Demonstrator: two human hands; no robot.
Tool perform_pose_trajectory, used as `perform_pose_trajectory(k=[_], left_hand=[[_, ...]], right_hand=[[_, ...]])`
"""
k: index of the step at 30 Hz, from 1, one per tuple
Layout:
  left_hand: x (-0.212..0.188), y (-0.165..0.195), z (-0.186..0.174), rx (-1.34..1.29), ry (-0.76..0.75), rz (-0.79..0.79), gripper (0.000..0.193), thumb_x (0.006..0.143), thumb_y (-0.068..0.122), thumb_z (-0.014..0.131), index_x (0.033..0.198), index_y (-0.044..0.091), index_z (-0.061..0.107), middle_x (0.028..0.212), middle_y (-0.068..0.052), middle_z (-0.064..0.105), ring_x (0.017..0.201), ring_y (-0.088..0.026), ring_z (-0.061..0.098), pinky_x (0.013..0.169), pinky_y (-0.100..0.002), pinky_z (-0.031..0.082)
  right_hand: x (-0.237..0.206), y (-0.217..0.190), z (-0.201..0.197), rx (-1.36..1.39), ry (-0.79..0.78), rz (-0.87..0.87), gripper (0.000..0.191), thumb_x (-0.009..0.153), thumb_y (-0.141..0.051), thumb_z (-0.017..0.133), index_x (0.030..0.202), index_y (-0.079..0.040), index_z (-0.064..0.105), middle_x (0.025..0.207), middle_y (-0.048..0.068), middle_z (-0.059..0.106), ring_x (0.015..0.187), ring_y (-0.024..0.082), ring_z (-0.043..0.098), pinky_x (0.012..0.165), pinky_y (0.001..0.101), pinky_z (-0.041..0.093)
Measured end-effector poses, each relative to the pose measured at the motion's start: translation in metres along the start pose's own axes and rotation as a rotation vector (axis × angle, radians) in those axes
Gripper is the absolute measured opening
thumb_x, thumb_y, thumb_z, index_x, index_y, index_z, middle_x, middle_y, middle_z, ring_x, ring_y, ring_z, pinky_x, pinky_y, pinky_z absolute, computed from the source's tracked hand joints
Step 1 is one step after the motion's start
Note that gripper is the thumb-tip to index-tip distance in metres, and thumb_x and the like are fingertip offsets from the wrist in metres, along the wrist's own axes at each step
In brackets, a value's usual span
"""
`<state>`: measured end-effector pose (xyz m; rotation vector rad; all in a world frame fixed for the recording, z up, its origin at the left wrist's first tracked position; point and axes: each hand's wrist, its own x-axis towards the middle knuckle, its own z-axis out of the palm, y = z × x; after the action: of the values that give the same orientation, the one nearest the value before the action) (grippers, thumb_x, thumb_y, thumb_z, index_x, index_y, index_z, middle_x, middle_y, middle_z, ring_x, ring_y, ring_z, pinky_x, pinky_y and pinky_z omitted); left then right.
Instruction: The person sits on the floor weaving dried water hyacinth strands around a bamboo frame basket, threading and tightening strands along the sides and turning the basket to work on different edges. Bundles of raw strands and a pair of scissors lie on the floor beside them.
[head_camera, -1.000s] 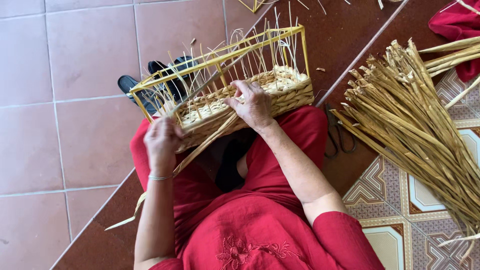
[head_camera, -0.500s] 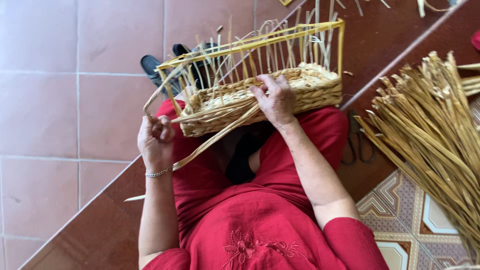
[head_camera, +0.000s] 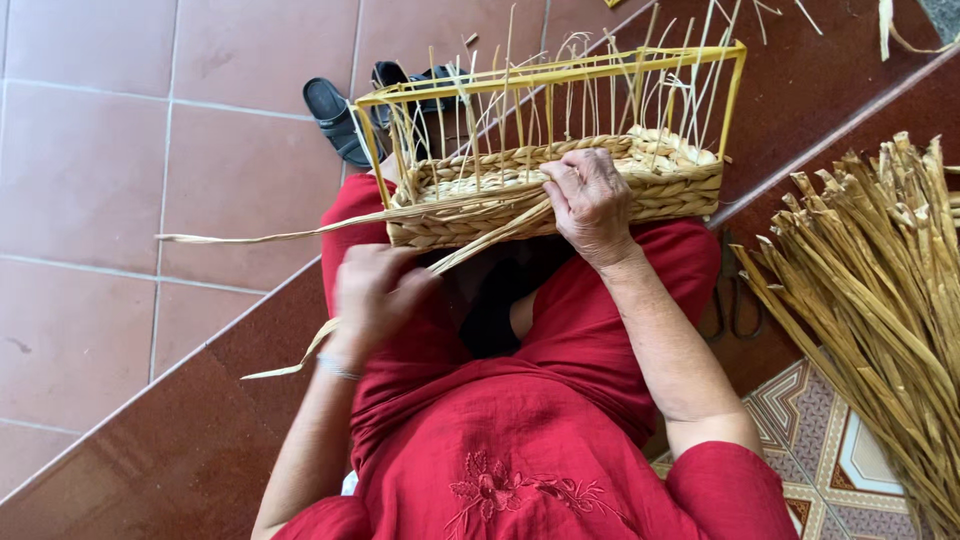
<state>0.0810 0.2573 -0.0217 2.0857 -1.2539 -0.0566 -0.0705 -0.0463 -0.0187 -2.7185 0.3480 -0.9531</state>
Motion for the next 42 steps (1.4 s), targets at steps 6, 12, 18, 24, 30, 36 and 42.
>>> perform_pose_trajectory(k=[6,12,18,24,30,36,42], left_hand=[[0.029,0.053,-0.001,0.242,-0.072,0.107,0.013,0.092,0.015,0.071,0.104,0.014,0.065,0.099,-0.003,0.066,0.097,-0.024,0.061,0.086,-0.042,0.043],[0.063,0.071,-0.018,0.414,0.165,0.145,0.019,0.093,0.008,0.068,0.112,0.013,0.067,0.101,0.0,0.064,0.101,-0.022,0.059,0.096,-0.045,0.038],[0.07,0.084,0.006,0.31,0.159,0.349,0.029,0.088,0.008,0.066,0.116,0.015,0.067,0.122,-0.006,0.059,0.119,-0.028,0.053,0.107,-0.051,0.034],[0.073,0.075,0.038,0.2,-0.035,0.312,0.034,0.087,0.009,0.066,0.12,0.004,0.066,0.123,-0.012,0.059,0.12,-0.031,0.055,0.107,-0.046,0.043],[0.069,0.072,0.054,0.074,-0.009,0.375,0.032,0.088,0.005,0.066,0.119,0.001,0.065,0.121,-0.014,0.06,0.116,-0.032,0.056,0.101,-0.045,0.046],[0.1,0.069,0.103,0.205,-0.216,0.181,0.027,0.085,-0.002,0.063,0.112,-0.003,0.067,0.103,-0.018,0.066,0.095,-0.031,0.063,0.088,-0.041,0.053],[0.153,0.061,0.132,0.155,-0.32,-0.275,0.029,0.107,0.02,0.061,0.086,0.003,0.071,0.071,-0.016,0.069,0.06,-0.028,0.066,0.056,-0.043,0.053]], right_hand=[[0.008,0.007,-0.013,0.251,-0.356,0.133,0.031,0.101,-0.002,0.07,0.13,-0.011,0.072,0.098,0.006,0.072,0.089,0.02,0.065,0.082,0.0319,0.057],[0.013,0.01,-0.025,0.377,-0.439,0.004,0.031,0.087,-0.004,0.072,0.118,-0.004,0.073,0.108,0.01,0.077,0.095,0.022,0.067,0.088,0.0374,0.056],[0.017,0.01,-0.018,0.419,-0.485,0.158,0.015,0.094,-0.005,0.072,0.109,-0.007,0.074,0.103,0.007,0.076,0.097,0.02,0.069,0.09,0.0345,0.057],[0.007,0.012,-0.014,0.324,-0.42,-0.081,0.026,0.082,0.0,0.072,0.107,-0.006,0.07,0.107,0.009,0.074,0.097,0.023,0.068,0.09,0.0361,0.057],[0.003,0.015,-0.007,0.318,-0.392,0.062,0.02,0.09,0.005,0.069,0.108,-0.005,0.069,0.1,0.008,0.072,0.096,0.024,0.068,0.086,0.0377,0.058],[0.005,0.014,-0.018,0.42,-0.389,0.173,0.024,0.091,0.003,0.068,0.114,-0.005,0.067,0.092,0.011,0.064,0.086,0.027,0.066,0.076,0.0379,0.056],[0.009,0.007,-0.019,0.412,-0.369,0.217,0.021,0.093,-0.002,0.073,0.113,-0.006,0.067,0.088,0.009,0.061,0.081,0.025,0.064,0.072,0.0381,0.055]])
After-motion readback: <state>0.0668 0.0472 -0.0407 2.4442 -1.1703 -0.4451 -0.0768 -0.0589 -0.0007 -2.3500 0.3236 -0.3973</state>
